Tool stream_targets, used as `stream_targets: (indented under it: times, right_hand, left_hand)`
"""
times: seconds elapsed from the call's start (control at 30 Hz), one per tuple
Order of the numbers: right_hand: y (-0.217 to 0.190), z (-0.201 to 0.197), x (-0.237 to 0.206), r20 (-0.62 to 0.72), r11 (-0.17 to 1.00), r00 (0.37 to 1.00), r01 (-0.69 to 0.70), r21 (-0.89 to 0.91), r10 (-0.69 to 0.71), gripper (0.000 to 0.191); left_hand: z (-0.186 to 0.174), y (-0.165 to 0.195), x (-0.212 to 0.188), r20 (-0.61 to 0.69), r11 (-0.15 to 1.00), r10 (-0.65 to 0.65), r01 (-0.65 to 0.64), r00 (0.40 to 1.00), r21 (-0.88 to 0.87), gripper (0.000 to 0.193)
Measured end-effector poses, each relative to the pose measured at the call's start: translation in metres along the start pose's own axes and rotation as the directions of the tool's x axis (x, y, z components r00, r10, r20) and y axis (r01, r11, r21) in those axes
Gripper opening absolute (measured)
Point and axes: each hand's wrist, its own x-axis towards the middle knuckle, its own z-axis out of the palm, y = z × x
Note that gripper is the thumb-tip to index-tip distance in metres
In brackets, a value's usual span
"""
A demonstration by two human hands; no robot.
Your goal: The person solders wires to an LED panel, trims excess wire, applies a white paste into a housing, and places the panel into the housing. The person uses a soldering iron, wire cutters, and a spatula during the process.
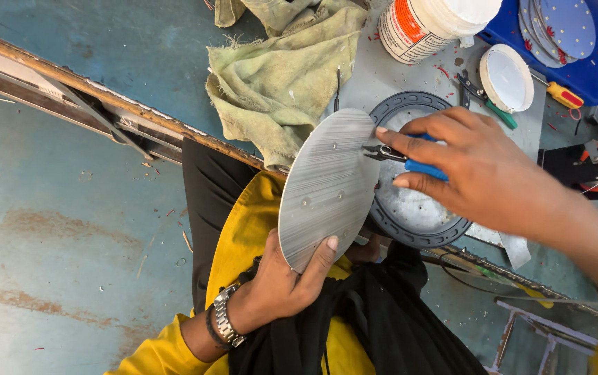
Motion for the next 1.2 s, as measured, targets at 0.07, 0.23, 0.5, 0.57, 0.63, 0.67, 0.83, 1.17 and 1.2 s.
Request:
stream_targets:
  times: [0.07,0.23,0.5,0.57,0.63,0.67,0.83,1.17,1.2]
  right_hand:
    - [-0.012,0.001,-0.005,-0.060,0.995,0.998,-0.031,-0.093,0.025,0.056]
    - [-0.033,0.008,-0.015,-0.216,0.950,0.974,-0.135,-0.282,0.074,0.049]
    - [-0.061,0.059,-0.016,-0.344,0.944,0.881,-0.321,0.070,0.325,0.050]
    - [-0.067,0.068,-0.018,-0.363,0.931,0.859,-0.355,0.082,0.360,0.050]
    - [-0.071,0.073,-0.019,-0.380,0.921,0.842,-0.381,0.087,0.384,0.050]
    - [-0.072,0.075,-0.019,-0.387,0.918,0.836,-0.387,0.085,0.389,0.051]
    - [-0.078,0.079,-0.019,-0.386,0.902,0.821,-0.423,0.086,0.422,0.052]
    - [-0.080,0.082,-0.023,-0.401,0.897,0.804,-0.416,0.148,0.439,0.052]
    - [-0.080,0.082,-0.023,-0.402,0.898,0.804,-0.413,0.154,0.438,0.052]
  left_hand:
    - [0.001,0.000,-0.001,0.005,0.999,-0.035,0.035,0.999,-0.006,0.022]
    - [0.008,-0.001,-0.006,-0.081,0.999,0.045,-0.047,0.996,-0.020,0.022]
    - [0.017,-0.016,-0.019,-0.109,0.999,-0.008,0.002,0.994,-0.054,0.021]
    - [0.019,-0.020,-0.022,-0.114,0.997,-0.024,0.015,0.993,-0.078,0.023]
    - [0.022,-0.023,-0.024,-0.112,0.994,-0.045,0.032,0.993,-0.109,0.025]
    - [0.022,-0.024,-0.026,-0.111,0.991,-0.058,0.044,0.992,-0.127,0.025]
    - [0.024,-0.031,-0.030,-0.104,0.994,-0.013,0.002,0.994,-0.105,0.030]
    - [0.023,-0.036,-0.036,-0.082,0.997,0.076,-0.075,0.994,0.019,0.026]
    - [0.024,-0.036,-0.037,-0.084,0.998,0.060,-0.058,0.995,0.025,0.025]
